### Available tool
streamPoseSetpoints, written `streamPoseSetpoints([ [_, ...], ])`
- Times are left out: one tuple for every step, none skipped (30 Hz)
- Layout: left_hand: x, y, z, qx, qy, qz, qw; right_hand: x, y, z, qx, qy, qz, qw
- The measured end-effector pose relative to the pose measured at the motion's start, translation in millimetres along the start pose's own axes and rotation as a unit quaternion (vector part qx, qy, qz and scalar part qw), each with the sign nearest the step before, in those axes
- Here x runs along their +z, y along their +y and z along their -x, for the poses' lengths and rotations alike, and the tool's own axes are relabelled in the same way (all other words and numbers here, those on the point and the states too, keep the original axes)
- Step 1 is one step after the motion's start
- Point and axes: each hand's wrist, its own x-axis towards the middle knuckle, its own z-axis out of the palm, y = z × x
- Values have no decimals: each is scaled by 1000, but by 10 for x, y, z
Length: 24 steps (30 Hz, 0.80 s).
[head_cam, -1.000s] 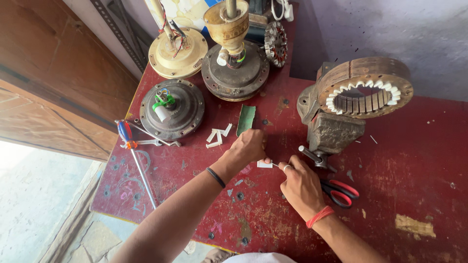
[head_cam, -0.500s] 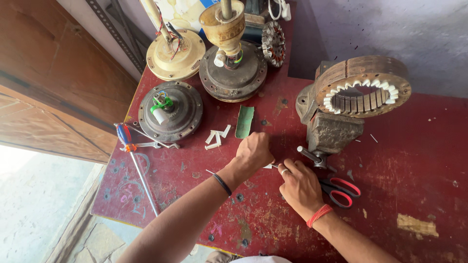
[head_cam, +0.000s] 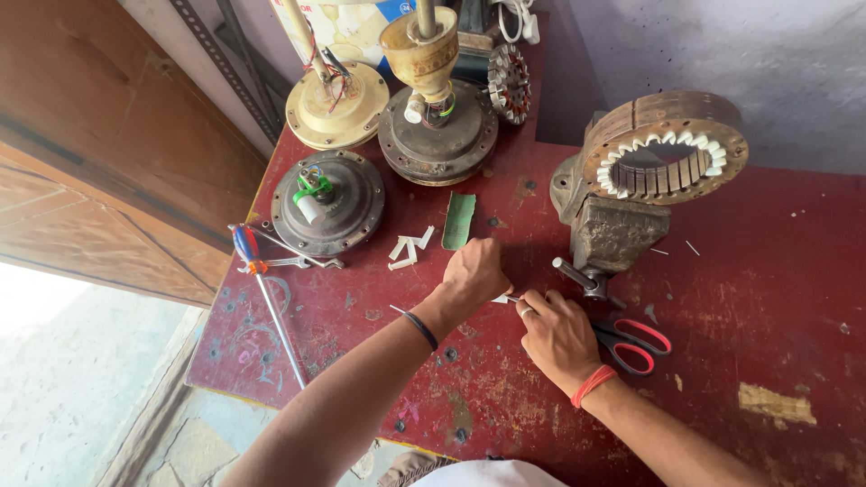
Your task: The person cuts small white plastic pieces with scissors and inserts them into the slots of a motor stator held in a bench vise. The person repeats this process for several pieces, placing each into the stator's slots.
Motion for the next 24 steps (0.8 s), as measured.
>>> streamPoseSetpoints([
  [7,-6,14,-2,1,-2,1000,2,-7,16,-3,2,2,1000],
  [19,-11,21,2,5,-4,1000,6,-20,35,-8,6,1,1000],
  [30,-22,22,7,9,-5,1000,13,-39,50,-13,10,0,1000],
  [45,-36,24,12,12,-7,1000,14,-51,68,-18,14,-2,1000],
  [56,-57,22,16,18,-4,1000,13,-64,83,-20,26,-10,999],
  [74,-75,21,20,23,0,1000,8,-76,108,-22,37,-17,999],
  [93,-90,20,25,29,5,999,-5,-81,134,-25,48,-24,998],
  [98,-111,17,22,15,4,1000,-22,-85,149,-21,62,-29,997],
  [99,-128,14,20,0,4,1000,-42,-89,159,-17,76,-34,996],
  [98,-135,5,19,-15,3,1000,-62,-89,161,-12,91,-39,995],
  [95,-142,1,18,-17,4,1000,-78,-99,163,5,93,-46,995],
  [88,-145,-6,17,-19,5,1000,-93,-114,165,22,94,-53,994],
  [80,-140,-19,16,-20,6,1000,-107,-120,159,39,95,-61,993],
  [78,-139,-20,13,-18,6,1000,-114,-125,151,43,94,-65,993],
  [76,-132,-30,11,-16,5,1000,-117,-128,138,46,92,-68,992],
  [74,-135,-30,7,-15,4,1000,-113,-139,126,50,90,-74,992],
  [76,-133,-31,-2,-17,4,1000,-110,-141,115,60,73,-72,993],
  [76,-123,-39,-10,-20,5,1000,-108,-137,99,70,57,-70,993],
  [72,-116,-51,-18,-23,5,1000,-105,-129,81,80,41,-68,994],
  [76,-106,-62,-20,-26,2,999,-98,-122,69,79,40,-71,994],
  [80,-97,-74,-23,-30,-1,999,-86,-113,50,77,38,-74,994],
  [86,-93,-78,-25,-35,-4,999,-74,-106,41,76,36,-78,993],
  [93,-95,-73,-20,-23,5,1000,-65,-98,39,77,29,-74,994],
  [94,-102,-63,-15,-11,13,1000,-56,-93,36,78,24,-69,994],
])
